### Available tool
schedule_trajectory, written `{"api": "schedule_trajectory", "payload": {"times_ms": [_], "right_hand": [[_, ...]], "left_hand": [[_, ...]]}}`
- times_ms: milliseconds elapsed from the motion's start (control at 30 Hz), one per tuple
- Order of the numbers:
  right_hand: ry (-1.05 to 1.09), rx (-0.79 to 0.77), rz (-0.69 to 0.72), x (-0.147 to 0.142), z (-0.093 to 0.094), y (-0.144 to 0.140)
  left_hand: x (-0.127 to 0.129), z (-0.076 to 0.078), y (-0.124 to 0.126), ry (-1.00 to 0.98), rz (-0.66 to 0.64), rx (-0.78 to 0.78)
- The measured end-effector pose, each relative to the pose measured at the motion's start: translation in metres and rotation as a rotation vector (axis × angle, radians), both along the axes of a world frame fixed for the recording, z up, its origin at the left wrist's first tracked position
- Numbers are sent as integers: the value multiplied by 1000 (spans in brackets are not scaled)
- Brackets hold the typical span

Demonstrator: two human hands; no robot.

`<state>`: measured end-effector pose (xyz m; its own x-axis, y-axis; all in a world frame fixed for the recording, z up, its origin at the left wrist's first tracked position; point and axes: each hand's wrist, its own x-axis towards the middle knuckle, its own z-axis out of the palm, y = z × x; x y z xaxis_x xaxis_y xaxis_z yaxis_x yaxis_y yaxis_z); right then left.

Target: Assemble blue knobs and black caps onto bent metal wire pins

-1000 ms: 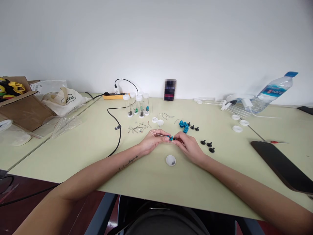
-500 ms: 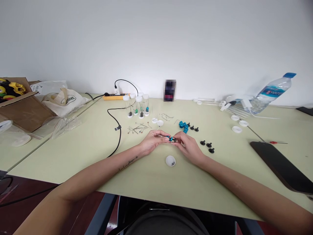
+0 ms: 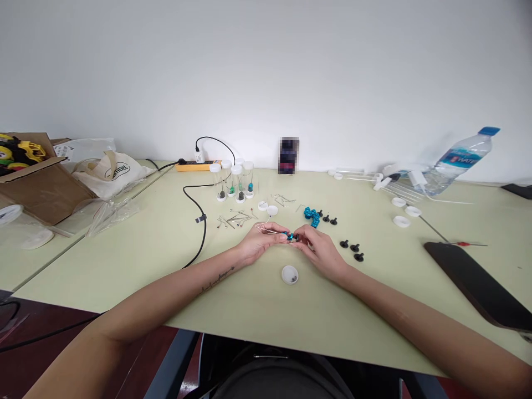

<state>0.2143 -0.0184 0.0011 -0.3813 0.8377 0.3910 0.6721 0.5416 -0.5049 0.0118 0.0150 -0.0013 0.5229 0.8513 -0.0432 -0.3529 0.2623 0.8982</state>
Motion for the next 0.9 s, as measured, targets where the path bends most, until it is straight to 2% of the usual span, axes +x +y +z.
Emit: {"api": "schedule_trajectory", "payload": {"times_ms": [200,533,700,800,900], "right_hand": [[18,13,-21,-1,1,-3],[-10,-74,31,0,3,-1],[95,-31,-73,1,10,1],[195,-47,-195,9,19,19],[277,-53,-277,23,33,60]], "left_hand": [[0,0,0,2,9,24],[1,-4,0,100,9,144],[1,-5,5,221,63,296],[3,-5,13,330,124,426],[6,-3,19,446,147,564]]}}
